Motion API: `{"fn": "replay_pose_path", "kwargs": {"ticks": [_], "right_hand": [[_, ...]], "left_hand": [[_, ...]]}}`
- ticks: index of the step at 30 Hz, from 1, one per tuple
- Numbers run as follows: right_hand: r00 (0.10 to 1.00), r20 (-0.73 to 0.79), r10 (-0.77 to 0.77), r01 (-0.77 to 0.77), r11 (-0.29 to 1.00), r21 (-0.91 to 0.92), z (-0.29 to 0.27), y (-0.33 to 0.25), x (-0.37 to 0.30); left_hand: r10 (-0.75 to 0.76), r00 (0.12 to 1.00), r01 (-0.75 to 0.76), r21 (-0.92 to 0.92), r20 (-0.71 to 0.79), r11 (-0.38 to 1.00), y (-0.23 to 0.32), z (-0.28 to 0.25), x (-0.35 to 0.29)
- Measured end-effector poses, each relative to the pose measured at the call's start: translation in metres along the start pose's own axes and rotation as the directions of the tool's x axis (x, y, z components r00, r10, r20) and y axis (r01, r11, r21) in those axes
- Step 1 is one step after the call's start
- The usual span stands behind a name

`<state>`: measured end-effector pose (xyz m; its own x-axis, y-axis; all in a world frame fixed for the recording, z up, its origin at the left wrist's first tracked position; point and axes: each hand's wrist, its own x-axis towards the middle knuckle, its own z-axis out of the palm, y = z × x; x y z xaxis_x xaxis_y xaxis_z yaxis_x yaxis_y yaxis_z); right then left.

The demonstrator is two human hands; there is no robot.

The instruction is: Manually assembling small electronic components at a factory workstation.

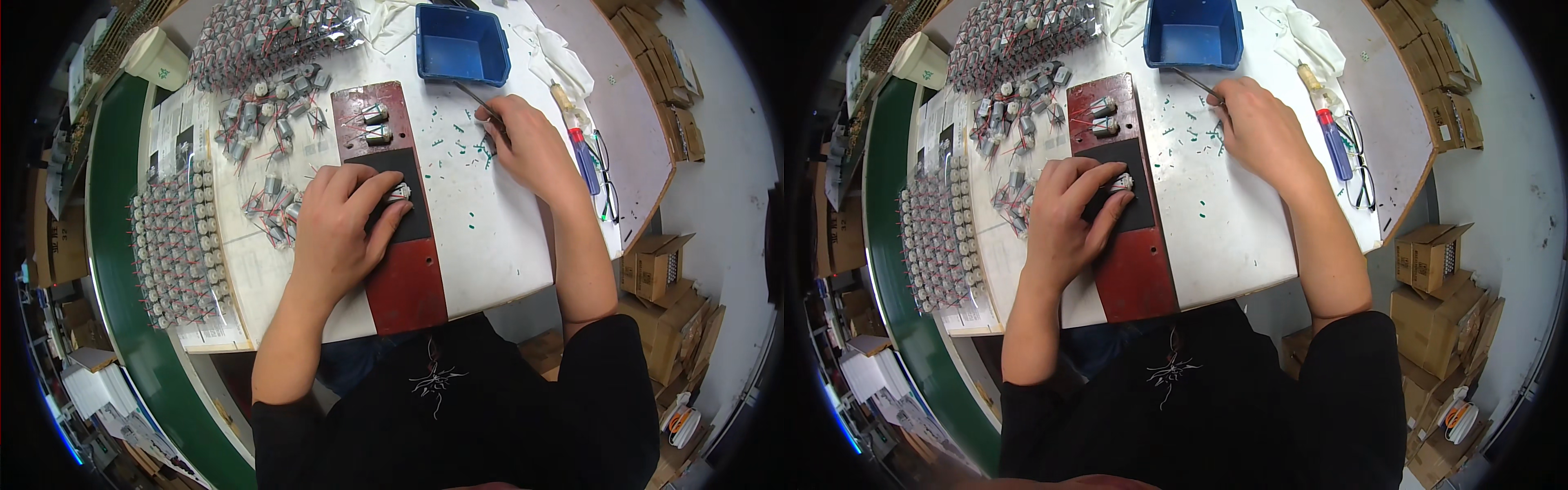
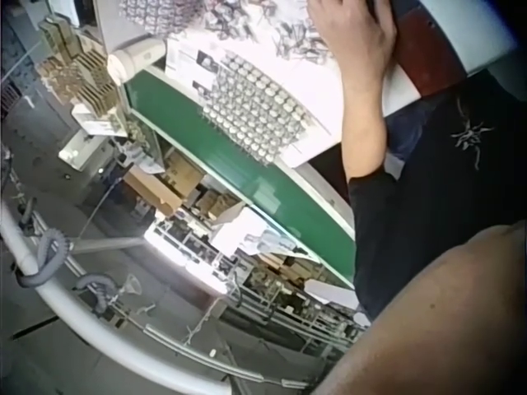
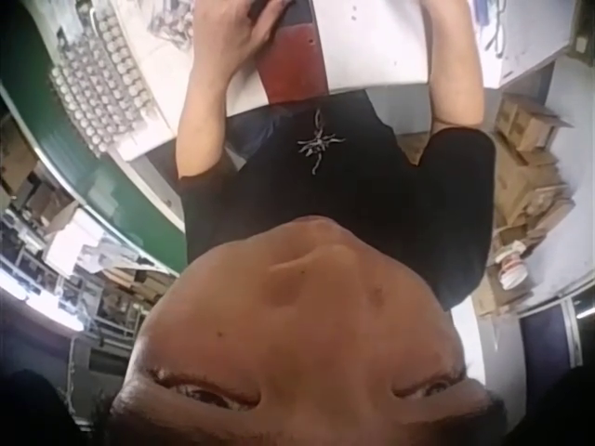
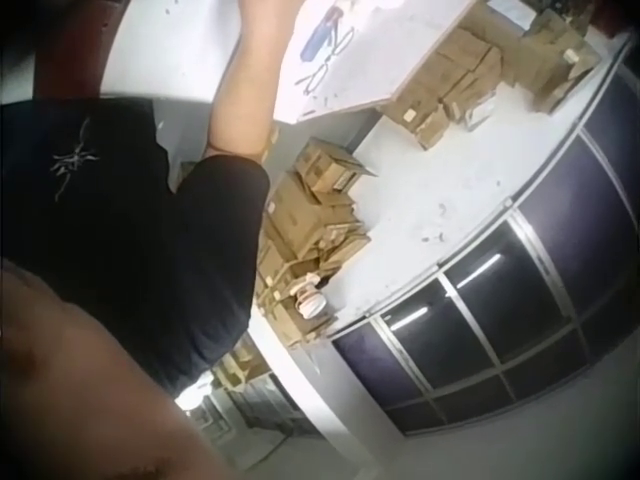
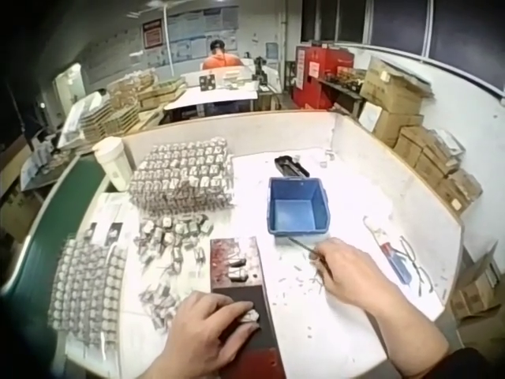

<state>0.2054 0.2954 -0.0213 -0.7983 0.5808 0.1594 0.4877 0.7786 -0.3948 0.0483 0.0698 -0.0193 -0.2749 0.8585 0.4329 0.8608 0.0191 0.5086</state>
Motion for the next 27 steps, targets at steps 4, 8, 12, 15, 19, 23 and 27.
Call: {"fn": "replay_pose_path", "kwargs": {"ticks": [4, 8, 12, 15, 19, 23, 27], "right_hand": [[0.999, -0.029, -0.03, 0.034, 0.986, 0.166, -0.003, -0.008, 0.0], [0.998, -0.052, 0.043, -0.032, 0.98, 0.198, -0.004, -0.017, 0.001], [0.993, -0.111, 0.028, 0.01, 0.943, 0.331, -0.002, -0.018, 0.0], [1.0, -0.017, 0.002, 0.01, 0.719, 0.695, -0.003, -0.035, -0.005], [0.987, 0.086, -0.138, -0.039, 0.313, 0.949, 0.004, -0.065, -0.022], [0.99, 0.087, -0.114, -0.075, 0.102, 0.992, 0.014, -0.087, -0.031], [0.971, 0.218, -0.093, -0.221, -0.017, 0.975, 0.014, -0.084, -0.034]], "left_hand": [[-0.004, 1.0, 0.004, 0.0, 0.001, 1.0, 0.0, 0.0, -0.001], [-0.008, 1.0, 0.008, 0.0, 0.004, 1.0, 0.0, -0.001, -0.001], [-0.004, 1.0, 0.004, 0.007, -0.016, 1.0, 0.002, -0.002, 0.0], [-0.002, 0.998, 0.003, 0.013, -0.064, 1.0, 0.005, -0.002, 0.001], [0.006, 0.991, -0.027, -0.158, -0.13, 0.987, 0.01, -0.001, 0.003], [-0.053, 0.976, -0.009, -0.283, -0.213, 0.959, 0.014, 0.0, 0.001], [-0.019, 0.954, -0.051, -0.226, -0.299, 0.973, 0.012, 0.002, 0.003]]}}
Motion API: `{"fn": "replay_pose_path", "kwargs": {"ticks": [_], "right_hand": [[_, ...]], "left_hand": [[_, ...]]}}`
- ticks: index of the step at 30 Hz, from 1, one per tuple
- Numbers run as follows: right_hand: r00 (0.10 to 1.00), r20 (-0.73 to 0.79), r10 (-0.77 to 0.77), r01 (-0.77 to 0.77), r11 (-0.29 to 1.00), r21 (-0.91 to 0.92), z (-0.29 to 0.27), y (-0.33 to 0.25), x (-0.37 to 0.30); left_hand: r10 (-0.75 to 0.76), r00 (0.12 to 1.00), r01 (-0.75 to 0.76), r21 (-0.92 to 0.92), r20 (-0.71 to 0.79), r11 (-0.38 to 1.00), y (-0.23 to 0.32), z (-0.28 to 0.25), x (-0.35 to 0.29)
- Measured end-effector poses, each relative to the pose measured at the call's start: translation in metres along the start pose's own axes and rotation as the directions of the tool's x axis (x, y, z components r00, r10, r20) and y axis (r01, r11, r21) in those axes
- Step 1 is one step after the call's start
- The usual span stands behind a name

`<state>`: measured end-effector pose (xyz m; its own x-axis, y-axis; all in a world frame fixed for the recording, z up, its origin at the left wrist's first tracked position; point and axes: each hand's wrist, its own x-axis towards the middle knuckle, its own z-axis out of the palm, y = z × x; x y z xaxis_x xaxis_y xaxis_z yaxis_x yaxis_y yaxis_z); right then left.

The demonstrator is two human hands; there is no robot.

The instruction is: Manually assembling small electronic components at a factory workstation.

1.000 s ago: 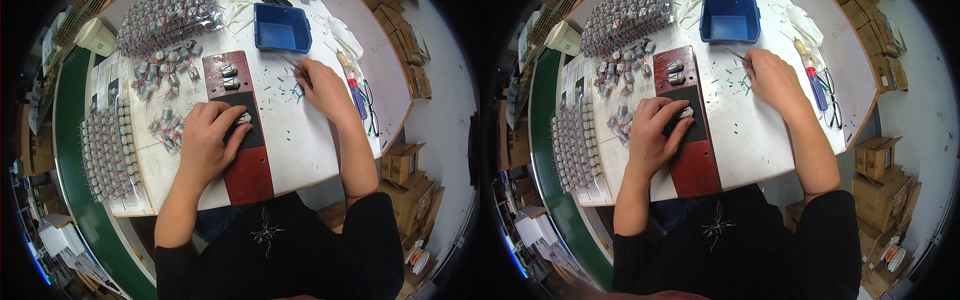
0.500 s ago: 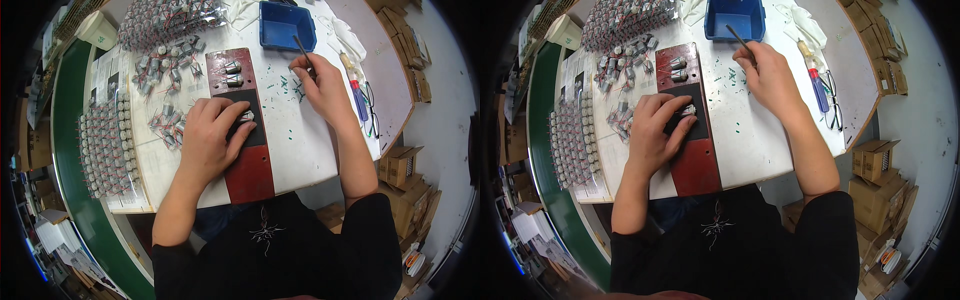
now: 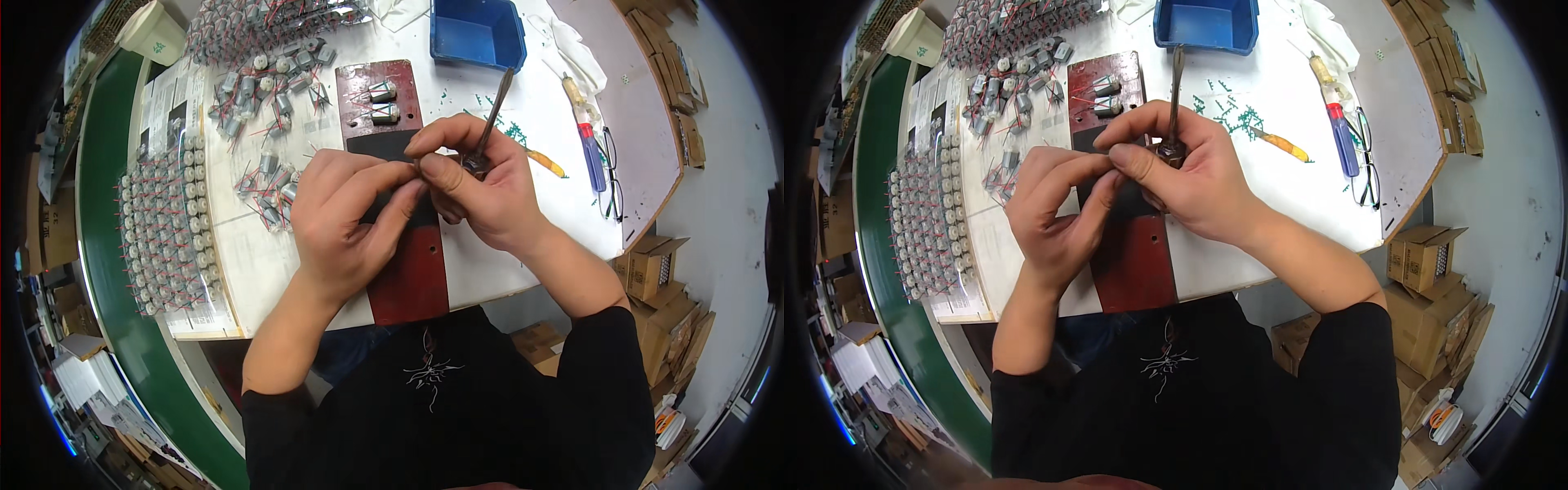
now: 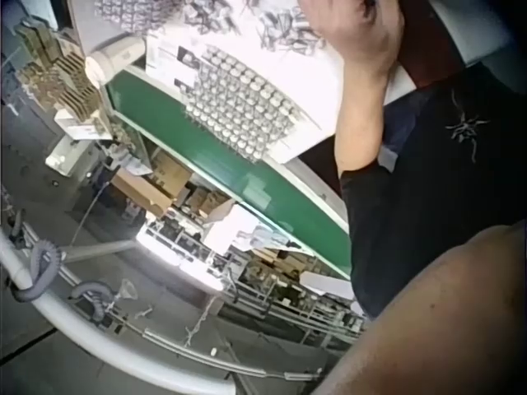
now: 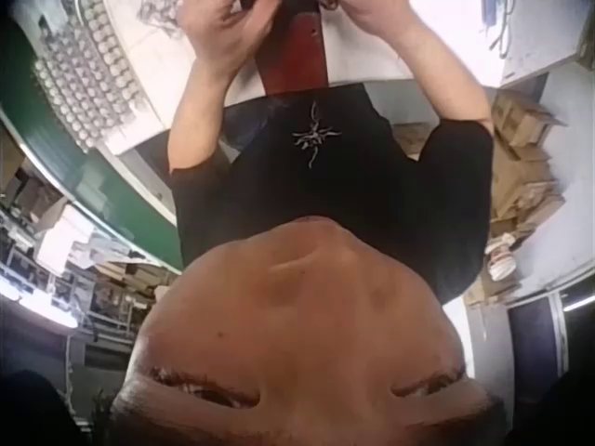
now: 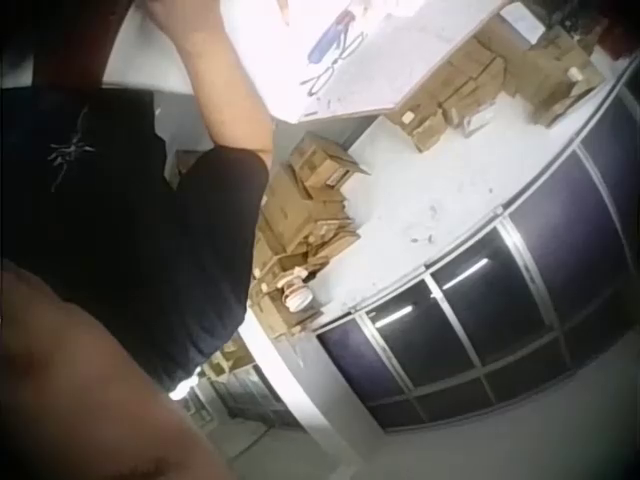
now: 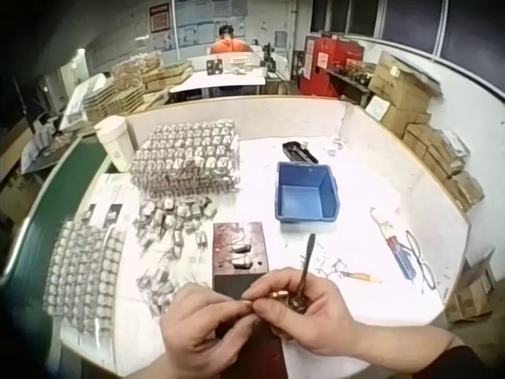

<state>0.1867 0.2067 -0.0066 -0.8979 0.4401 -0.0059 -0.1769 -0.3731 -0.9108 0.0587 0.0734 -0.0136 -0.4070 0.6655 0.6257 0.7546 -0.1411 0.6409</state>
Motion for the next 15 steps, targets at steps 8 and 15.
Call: {"fn": "replay_pose_path", "kwargs": {"ticks": [8, 15], "right_hand": [[0.988, 0.056, -0.145, 0.156, 0.929, -0.336, -0.003, -0.001, 0.0], [0.939, 0.229, -0.256, 0.325, 0.881, -0.345, -0.014, 0.001, 0.006]], "left_hand": [[0.049, 0.998, -0.048, 0.031, -0.029, 0.998, 0.001, -0.002, 0.0], [0.001, 1.0, -0.002, -0.13, -0.005, 0.991, 0.001, -0.006, -0.001]]}}
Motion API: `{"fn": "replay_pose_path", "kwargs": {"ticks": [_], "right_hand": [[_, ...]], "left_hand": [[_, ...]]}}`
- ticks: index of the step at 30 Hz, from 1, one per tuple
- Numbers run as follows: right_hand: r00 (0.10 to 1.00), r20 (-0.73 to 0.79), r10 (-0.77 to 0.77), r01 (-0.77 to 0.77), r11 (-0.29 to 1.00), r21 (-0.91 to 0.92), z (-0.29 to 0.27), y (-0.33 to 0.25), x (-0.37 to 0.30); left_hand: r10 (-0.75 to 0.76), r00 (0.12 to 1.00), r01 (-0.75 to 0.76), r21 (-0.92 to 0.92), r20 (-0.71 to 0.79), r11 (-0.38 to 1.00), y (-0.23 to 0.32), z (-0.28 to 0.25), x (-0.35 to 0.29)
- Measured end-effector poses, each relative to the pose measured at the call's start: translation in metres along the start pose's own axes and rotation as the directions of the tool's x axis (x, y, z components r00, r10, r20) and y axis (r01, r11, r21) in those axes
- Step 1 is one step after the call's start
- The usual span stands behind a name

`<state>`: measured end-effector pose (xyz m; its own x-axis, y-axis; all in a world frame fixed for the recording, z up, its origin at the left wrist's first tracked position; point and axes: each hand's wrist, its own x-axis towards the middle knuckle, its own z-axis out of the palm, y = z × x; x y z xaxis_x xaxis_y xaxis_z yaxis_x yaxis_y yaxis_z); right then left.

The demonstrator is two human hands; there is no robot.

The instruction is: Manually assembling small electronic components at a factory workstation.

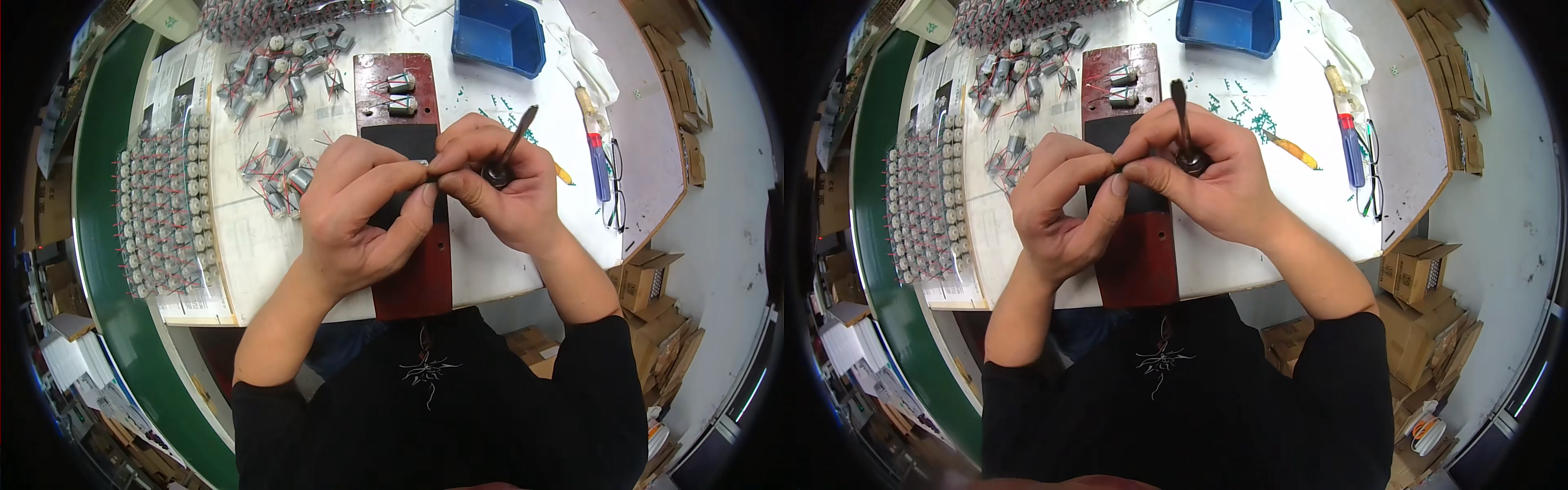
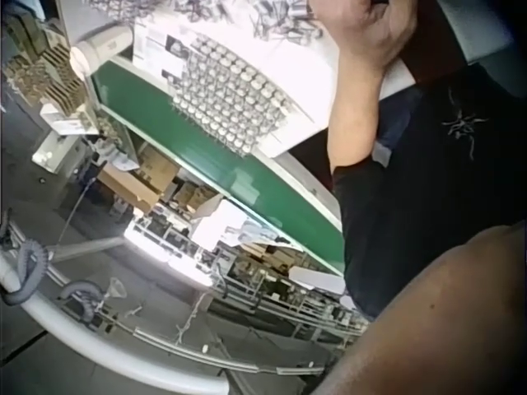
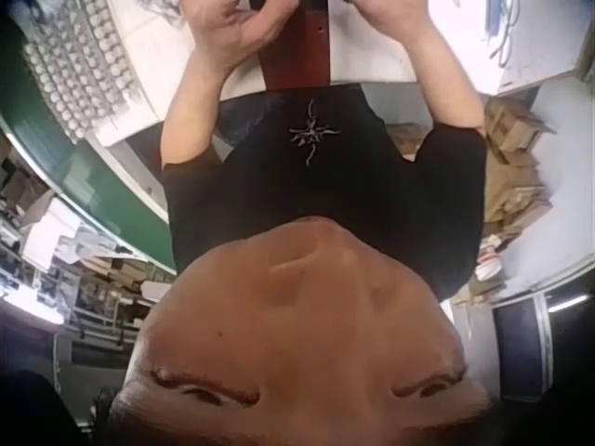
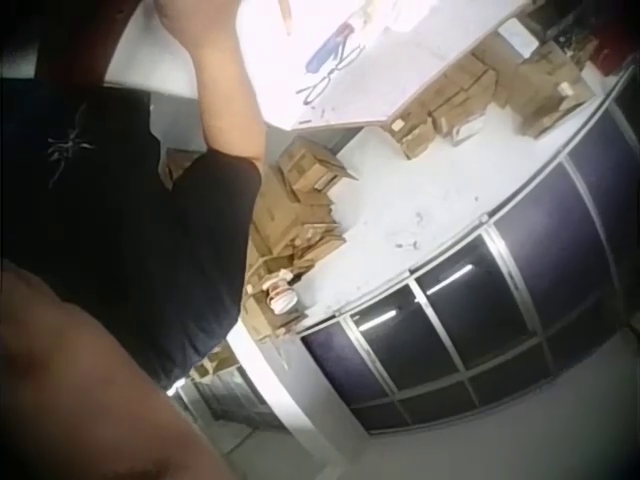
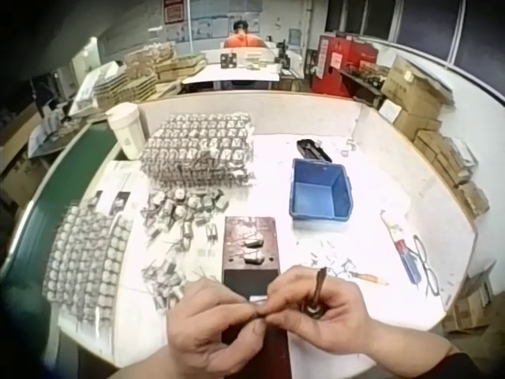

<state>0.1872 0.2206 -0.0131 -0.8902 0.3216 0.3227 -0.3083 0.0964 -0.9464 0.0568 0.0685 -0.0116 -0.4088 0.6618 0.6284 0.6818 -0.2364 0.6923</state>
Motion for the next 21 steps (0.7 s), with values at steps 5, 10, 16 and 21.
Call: {"fn": "replay_pose_path", "kwargs": {"ticks": [5, 10, 16, 21], "right_hand": [[0.999, -0.043, -0.032, 0.034, 0.999, 0.028, 0.008, 0.002, 0.0], [0.99, -0.074, -0.118, 0.119, 0.993, 0.012, 0.01, 0.008, -0.003], [0.913, -0.3, 0.276, -0.27, 0.961, 0.063, -0.017, -0.008, 0.006], [0.904, -0.322, 0.281, -0.284, 0.958, 0.041, -0.044, -0.02, 0.011]], "left_hand": [[-0.047, 0.999, 0.048, -0.078, 0.017, 0.996, 0.0, -0.003, -0.001], [-0.099, 0.992, 0.105, -0.09, 0.076, 0.99, 0.003, -0.007, 0.002], [-0.226, 0.96, 0.177, 0.269, 0.165, 0.947, -0.005, -0.011, 0.002], [-0.261, 0.932, 0.225, 0.163, 0.25, 0.961, -0.013, -0.008, -0.004]]}}
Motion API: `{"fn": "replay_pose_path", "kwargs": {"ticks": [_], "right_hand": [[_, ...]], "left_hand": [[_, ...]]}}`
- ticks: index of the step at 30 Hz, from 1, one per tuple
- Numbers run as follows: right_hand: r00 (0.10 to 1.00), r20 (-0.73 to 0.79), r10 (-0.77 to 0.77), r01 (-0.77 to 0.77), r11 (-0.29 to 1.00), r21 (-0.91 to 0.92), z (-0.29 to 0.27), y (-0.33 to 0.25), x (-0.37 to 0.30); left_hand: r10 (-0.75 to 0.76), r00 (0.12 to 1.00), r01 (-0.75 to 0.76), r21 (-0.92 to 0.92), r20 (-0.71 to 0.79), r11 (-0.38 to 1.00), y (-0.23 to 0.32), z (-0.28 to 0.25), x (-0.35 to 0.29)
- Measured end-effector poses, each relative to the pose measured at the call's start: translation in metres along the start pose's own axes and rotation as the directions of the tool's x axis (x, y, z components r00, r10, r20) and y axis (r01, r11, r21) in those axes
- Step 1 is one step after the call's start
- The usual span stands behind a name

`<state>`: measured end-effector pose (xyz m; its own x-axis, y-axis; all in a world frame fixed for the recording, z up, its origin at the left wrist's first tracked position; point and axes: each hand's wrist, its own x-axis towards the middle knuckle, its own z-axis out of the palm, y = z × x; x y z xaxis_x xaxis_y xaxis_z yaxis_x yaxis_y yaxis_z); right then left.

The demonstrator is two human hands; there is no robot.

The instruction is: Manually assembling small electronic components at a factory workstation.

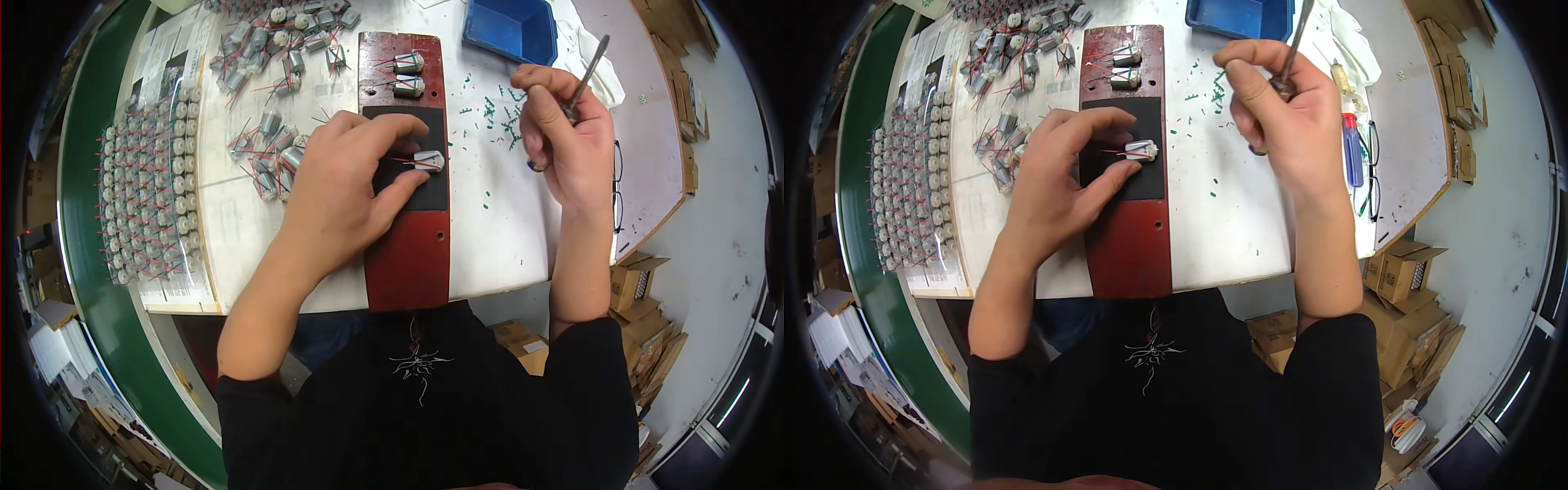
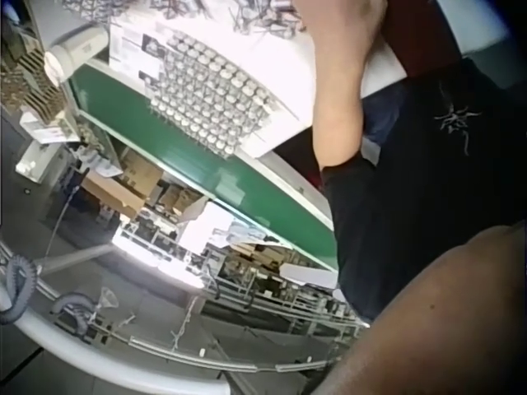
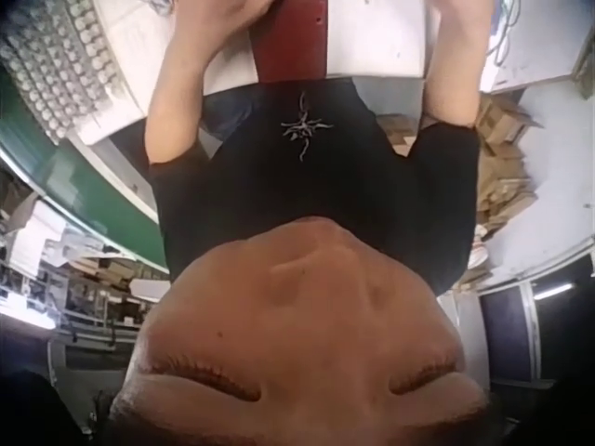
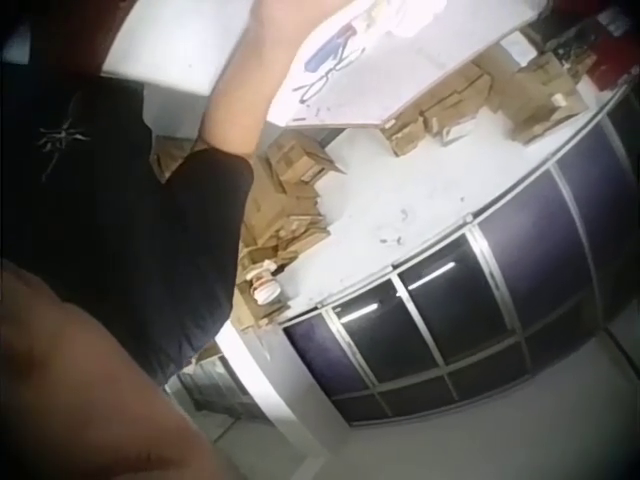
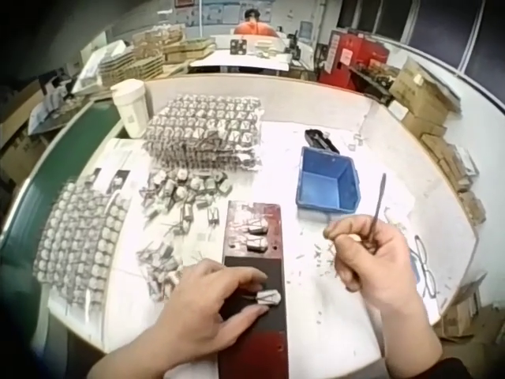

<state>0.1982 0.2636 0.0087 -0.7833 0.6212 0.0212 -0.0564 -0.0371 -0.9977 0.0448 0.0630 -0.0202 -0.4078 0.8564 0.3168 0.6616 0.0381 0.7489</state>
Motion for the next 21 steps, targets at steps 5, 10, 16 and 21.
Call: {"fn": "replay_pose_path", "kwargs": {"ticks": [5, 10, 16, 21], "right_hand": [[0.984, 0.145, 0.101, -0.074, 0.981, -0.179, 0.005, 0.0, 0.001], [0.93, 0.288, 0.228, -0.114, 0.925, -0.362, 0.018, 0.006, -0.003], [0.897, 0.366, 0.248, -0.079, 0.905, -0.418, 0.026, 0.006, -0.004], [0.918, 0.357, 0.171, 0.04, 0.858, -0.512, 0.028, 0.012, -0.006]], "left_hand": [[0.032, 0.998, -0.034, 0.028, 0.045, 0.999, 0.003, 0.001, -0.001], [0.036, 0.997, -0.038, 0.033, 0.061, 0.999, 0.001, -0.001, 0.0], [0.03, 0.999, -0.031, 0.022, 0.045, 0.999, 0.001, 0.0, -0.003], [0.03, 0.999, -0.031, 0.008, 0.031, 0.999, 0.002, 0.0, -0.004]]}}
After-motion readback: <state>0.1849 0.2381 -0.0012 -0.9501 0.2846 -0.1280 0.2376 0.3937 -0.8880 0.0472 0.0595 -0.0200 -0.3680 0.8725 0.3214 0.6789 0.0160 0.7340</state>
